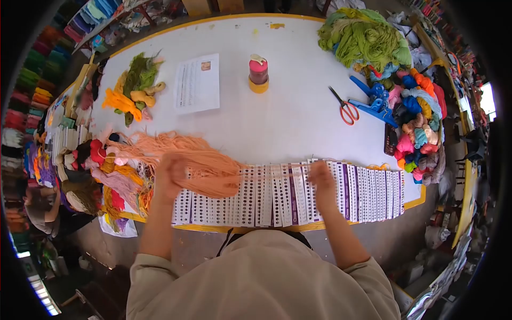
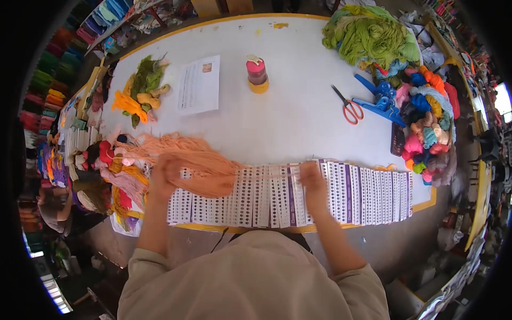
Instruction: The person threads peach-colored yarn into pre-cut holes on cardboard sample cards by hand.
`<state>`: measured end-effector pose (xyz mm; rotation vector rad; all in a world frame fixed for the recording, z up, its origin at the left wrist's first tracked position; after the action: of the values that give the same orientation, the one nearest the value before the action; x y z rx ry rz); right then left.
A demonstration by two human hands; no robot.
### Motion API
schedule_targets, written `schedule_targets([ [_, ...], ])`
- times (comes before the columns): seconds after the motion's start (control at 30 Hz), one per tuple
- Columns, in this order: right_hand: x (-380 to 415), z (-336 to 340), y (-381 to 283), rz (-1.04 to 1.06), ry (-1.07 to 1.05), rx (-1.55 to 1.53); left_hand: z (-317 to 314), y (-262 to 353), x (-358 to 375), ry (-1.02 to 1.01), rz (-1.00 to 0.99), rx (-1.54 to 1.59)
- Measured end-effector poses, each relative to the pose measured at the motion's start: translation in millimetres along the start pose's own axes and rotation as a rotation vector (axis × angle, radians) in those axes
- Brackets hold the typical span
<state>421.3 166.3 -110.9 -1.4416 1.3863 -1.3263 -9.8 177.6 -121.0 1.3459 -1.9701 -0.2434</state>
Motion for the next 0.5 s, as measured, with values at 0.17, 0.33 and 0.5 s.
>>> schedule_targets([
  [0.17, -45, 194, 28, -0.091, 0.146, -0.568, 208, 128, 35, 0.370, -0.236, 0.284],
  [0.33, 0, 461, -9, -0.085, 1.027, -0.040, 264, 231, 114, 0.582, -0.654, 0.147],
  [0.5, -41, 308, -12, -0.114, 0.617, 0.315, 117, 67, 29, 0.394, -0.164, -0.084],
])
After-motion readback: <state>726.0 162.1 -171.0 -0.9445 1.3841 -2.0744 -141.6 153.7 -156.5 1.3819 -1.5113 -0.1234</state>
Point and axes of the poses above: each hand's wrist, its own x-axis away from the middle knuckle, its own z-axis out of the back of the hand, y = z × x, the point moved 10 cm from there along -x, towards the middle knuckle, and after that the axes turned 2 degrees about z, right-handed, at the moved point
